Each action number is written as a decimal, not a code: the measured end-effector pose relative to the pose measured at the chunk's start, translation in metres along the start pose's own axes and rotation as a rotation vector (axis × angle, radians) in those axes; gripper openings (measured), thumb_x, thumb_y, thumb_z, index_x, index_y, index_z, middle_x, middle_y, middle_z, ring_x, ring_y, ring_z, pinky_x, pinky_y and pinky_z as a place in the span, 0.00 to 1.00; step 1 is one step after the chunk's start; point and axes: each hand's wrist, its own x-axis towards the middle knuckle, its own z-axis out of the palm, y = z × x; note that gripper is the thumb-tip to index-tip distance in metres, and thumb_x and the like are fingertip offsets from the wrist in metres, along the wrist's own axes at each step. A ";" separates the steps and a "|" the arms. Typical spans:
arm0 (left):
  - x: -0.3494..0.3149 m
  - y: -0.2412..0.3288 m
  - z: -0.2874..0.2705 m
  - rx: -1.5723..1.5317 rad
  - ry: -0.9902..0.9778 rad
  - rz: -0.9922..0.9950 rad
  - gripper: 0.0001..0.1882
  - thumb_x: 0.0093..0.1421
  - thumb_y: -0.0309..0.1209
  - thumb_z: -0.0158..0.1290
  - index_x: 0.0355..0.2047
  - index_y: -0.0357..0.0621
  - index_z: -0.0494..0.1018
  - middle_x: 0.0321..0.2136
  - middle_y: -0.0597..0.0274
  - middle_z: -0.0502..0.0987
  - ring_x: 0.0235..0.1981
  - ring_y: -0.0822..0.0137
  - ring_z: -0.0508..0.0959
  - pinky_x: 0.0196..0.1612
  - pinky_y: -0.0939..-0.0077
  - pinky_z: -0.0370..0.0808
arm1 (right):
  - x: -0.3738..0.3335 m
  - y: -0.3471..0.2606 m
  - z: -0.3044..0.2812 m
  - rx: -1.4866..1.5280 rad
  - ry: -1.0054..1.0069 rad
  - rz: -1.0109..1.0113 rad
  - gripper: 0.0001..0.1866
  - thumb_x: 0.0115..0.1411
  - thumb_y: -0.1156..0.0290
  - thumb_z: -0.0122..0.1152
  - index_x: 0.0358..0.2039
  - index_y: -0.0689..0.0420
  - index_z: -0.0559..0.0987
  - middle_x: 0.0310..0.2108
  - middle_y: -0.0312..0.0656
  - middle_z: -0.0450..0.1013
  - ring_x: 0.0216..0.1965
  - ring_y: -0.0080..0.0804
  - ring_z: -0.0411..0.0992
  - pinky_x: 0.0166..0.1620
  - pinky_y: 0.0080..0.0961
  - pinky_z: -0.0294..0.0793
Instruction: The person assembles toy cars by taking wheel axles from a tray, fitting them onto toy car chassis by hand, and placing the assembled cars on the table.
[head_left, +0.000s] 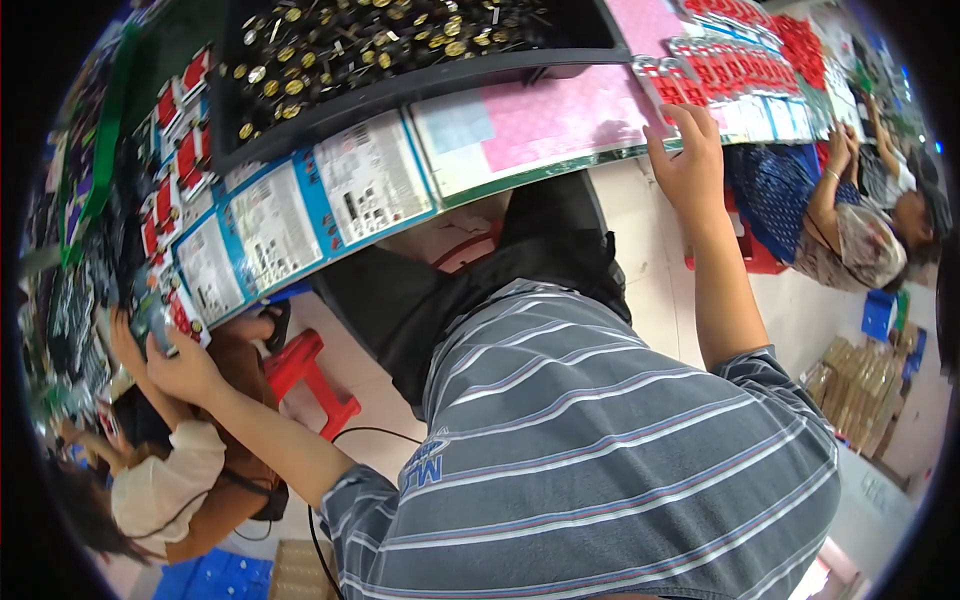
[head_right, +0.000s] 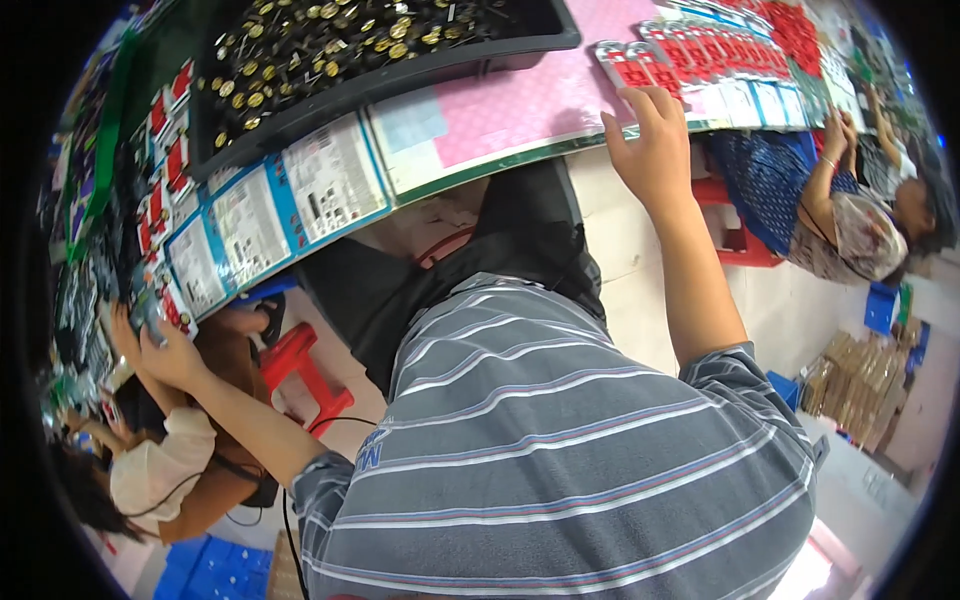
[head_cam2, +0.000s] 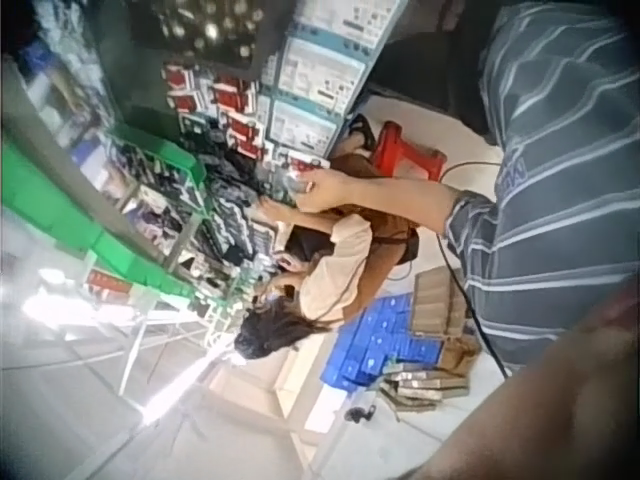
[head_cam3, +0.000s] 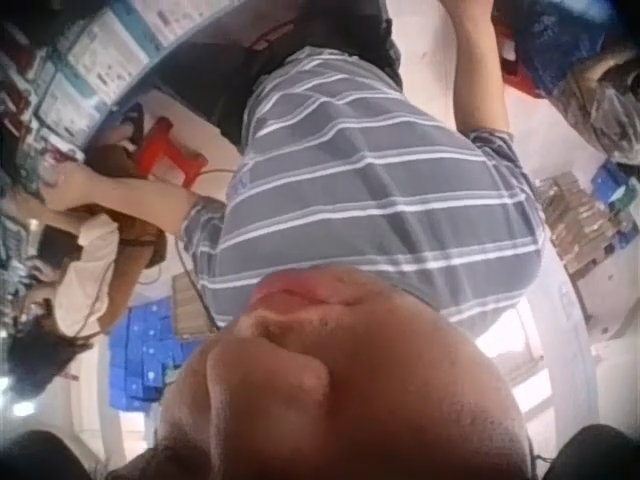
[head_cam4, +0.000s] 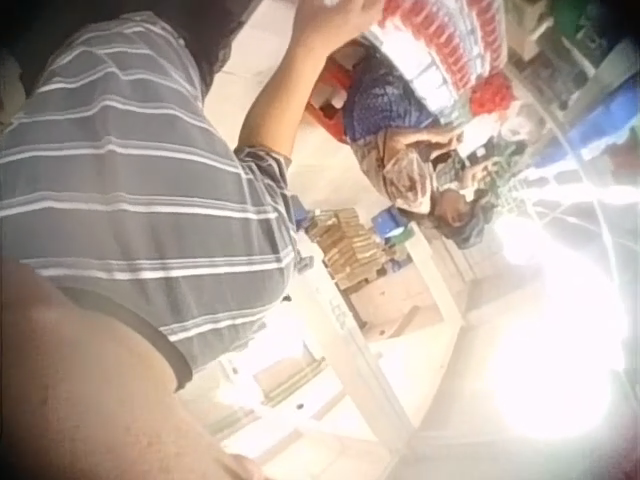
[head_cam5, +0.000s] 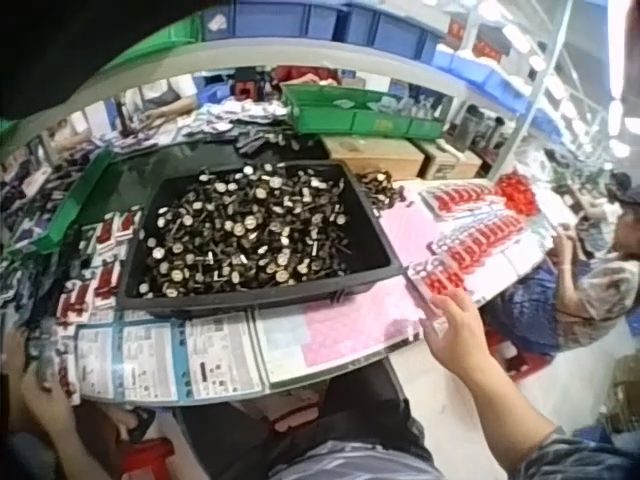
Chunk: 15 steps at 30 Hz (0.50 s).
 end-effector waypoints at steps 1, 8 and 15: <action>-0.007 0.040 -0.016 -0.030 0.012 -0.036 0.24 0.61 0.39 0.59 0.49 0.29 0.76 0.42 0.42 0.79 0.40 0.50 0.80 0.46 0.61 0.76 | -0.004 0.013 -0.005 -0.108 -0.031 -0.006 0.18 0.53 0.72 0.70 0.45 0.59 0.79 0.43 0.47 0.74 0.46 0.49 0.73 0.51 0.40 0.73; -0.093 0.211 -0.017 -0.962 -0.339 -0.328 0.09 0.67 0.26 0.54 0.45 0.35 0.76 0.39 0.60 0.79 0.38 0.73 0.77 0.43 0.80 0.75 | -0.026 0.041 0.003 -0.111 -0.046 0.073 0.17 0.57 0.79 0.63 0.48 0.60 0.78 0.45 0.51 0.75 0.47 0.52 0.73 0.52 0.42 0.73; -0.168 0.331 -0.039 -1.758 -1.392 -0.432 0.15 0.69 0.33 0.51 0.49 0.34 0.75 0.36 0.59 0.78 0.24 0.79 0.68 0.26 0.86 0.65 | -0.060 -0.031 -0.021 0.210 0.009 -0.025 0.19 0.48 0.88 0.62 0.42 0.61 0.77 0.36 0.49 0.73 0.35 0.50 0.73 0.39 0.40 0.74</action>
